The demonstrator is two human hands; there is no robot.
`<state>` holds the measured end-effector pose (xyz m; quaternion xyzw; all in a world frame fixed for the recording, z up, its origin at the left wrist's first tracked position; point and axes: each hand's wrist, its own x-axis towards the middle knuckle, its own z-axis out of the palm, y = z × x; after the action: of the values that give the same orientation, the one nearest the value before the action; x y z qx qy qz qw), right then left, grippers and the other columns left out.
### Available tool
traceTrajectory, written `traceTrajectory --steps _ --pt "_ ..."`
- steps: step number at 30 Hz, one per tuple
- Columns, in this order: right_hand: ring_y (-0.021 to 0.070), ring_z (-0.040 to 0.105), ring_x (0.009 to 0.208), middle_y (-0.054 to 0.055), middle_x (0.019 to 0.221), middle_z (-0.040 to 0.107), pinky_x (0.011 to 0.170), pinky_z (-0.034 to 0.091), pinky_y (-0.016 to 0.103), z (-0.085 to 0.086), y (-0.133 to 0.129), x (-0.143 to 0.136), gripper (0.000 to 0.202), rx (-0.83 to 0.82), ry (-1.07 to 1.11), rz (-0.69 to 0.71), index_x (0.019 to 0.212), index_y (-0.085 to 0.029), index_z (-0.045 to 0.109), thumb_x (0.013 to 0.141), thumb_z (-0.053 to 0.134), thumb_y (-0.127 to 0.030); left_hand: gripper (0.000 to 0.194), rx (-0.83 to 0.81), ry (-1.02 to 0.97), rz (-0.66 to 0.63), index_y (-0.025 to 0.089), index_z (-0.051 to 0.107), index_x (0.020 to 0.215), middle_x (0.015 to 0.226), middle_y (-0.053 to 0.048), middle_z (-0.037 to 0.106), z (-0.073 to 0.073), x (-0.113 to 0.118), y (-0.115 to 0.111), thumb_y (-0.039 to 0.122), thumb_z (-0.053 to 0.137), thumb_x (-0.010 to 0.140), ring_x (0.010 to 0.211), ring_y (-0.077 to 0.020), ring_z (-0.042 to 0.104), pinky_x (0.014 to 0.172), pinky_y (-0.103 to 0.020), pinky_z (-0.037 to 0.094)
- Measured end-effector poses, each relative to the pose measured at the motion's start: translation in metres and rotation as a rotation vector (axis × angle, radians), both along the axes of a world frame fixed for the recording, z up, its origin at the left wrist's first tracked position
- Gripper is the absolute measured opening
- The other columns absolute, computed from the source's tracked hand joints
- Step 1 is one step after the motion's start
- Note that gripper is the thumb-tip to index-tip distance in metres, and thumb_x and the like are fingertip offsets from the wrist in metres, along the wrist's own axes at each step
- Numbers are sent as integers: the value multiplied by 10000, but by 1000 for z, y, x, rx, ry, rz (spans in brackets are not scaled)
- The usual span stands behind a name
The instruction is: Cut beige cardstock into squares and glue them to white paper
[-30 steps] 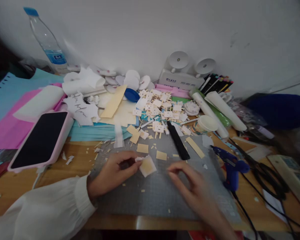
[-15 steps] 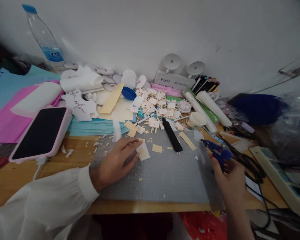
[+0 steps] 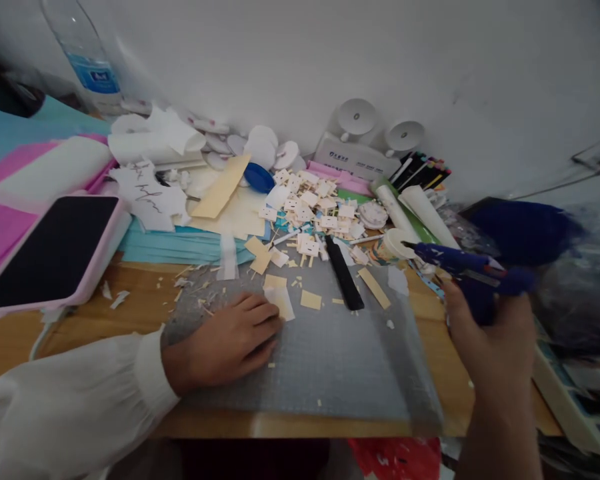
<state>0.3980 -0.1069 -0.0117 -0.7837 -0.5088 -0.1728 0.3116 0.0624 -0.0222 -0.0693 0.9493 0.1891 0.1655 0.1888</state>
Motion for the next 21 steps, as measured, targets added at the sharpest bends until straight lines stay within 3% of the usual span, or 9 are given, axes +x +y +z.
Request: traceTrajectory --steps 2,5,10,14,21 --pt "222 604 653 62 777 636 627 462 344 3 21 -19 478 109 73 3 1013 -168 631 686 738 -500 247 -14 8 -3 151 602 1139 1033 -81 640 -1 1 1 194 464 939 974 -229 549 892 -391 447" --pt "194 565 517 3 595 579 573 473 337 -5 41 -41 312 109 60 33 788 -189 628 672 730 -460 264 4 23 -8 149 593 1164 1050 -83 639 -2 2 2 188 463 938 976 -231 543 898 -394 441" --pt "193 593 470 -2 571 631 500 471 298 -28 41 -43 276 -53 -31 305 834 -214 635 669 723 -417 281 17 14 -7 157 592 1175 1036 -81 652 -3 3 3 170 484 916 985 -234 561 916 -395 435" --pt "173 614 483 -17 579 642 498 441 271 -37 39 -39 168 -261 -35 565 765 -241 609 704 691 -375 280 -3 -9 25 172 595 1167 1043 -73 660 -4 3 3 161 494 906 1003 -233 572 934 -387 425" --pt "178 638 516 -9 589 653 491 400 276 -35 43 -49 104 -373 -97 731 752 -238 605 754 643 -335 299 -52 2 13 136 574 1202 1112 -75 654 -5 3 3 150 479 918 1055 -234 563 971 -400 403"
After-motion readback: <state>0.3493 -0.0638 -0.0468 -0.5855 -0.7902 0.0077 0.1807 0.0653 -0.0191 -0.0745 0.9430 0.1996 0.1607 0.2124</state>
